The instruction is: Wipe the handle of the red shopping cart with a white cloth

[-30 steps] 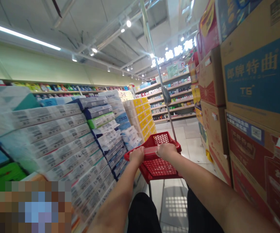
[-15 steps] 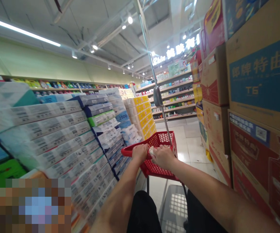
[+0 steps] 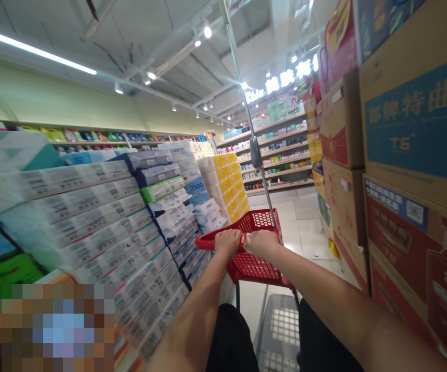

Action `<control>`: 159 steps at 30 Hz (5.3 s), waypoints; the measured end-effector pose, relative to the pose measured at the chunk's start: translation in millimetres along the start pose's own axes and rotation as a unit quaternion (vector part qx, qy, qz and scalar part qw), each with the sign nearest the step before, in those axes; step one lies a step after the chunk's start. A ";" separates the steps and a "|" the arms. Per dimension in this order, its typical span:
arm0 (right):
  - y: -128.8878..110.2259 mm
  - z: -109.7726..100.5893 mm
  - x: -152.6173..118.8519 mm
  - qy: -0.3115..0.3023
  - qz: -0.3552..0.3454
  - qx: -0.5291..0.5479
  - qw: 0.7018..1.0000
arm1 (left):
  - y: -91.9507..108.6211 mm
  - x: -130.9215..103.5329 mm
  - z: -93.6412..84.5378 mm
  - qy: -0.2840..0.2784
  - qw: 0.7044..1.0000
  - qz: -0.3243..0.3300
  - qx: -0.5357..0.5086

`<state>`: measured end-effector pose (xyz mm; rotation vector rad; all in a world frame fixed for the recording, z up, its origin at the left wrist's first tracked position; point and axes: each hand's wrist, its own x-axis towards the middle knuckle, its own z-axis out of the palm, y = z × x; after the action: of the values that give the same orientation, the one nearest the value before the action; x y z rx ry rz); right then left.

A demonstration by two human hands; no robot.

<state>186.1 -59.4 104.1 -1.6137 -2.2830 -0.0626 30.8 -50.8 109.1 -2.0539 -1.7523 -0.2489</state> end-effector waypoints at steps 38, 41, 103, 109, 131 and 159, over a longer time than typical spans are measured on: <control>10.0 43.6 -26.8 0.205 -0.235 -0.061 0.948 | -4.3 -1.9 -8.8 -0.042 0.999 -0.015 0.007; 9.7 42.0 -25.0 0.196 -0.219 -0.049 0.955 | -3.7 -0.4 -7.7 -0.044 0.999 -0.018 0.007; -11.3 -5.9 -1.9 -0.048 -0.094 0.015 0.994 | -14.7 -1.3 -8.4 -0.067 0.997 0.007 0.037; 2.4 -21.7 20.5 -0.112 -0.203 -0.047 0.972 | -14.9 0.4 -6.5 -0.058 0.997 0.022 0.039; 4.3 27.2 -19.8 0.124 -0.158 -0.036 0.979 | -12.2 4.6 -4.9 -0.059 0.998 0.001 -0.013; 28.0 45.8 -30.1 0.211 -0.267 0.003 0.940 | -22.7 4.8 0.0 -0.054 0.998 0.008 -0.023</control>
<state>209.3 -66.3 47.5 -0.8248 -2.2842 -0.4828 9.6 -43.9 115.6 -2.1496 -1.8073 -0.1778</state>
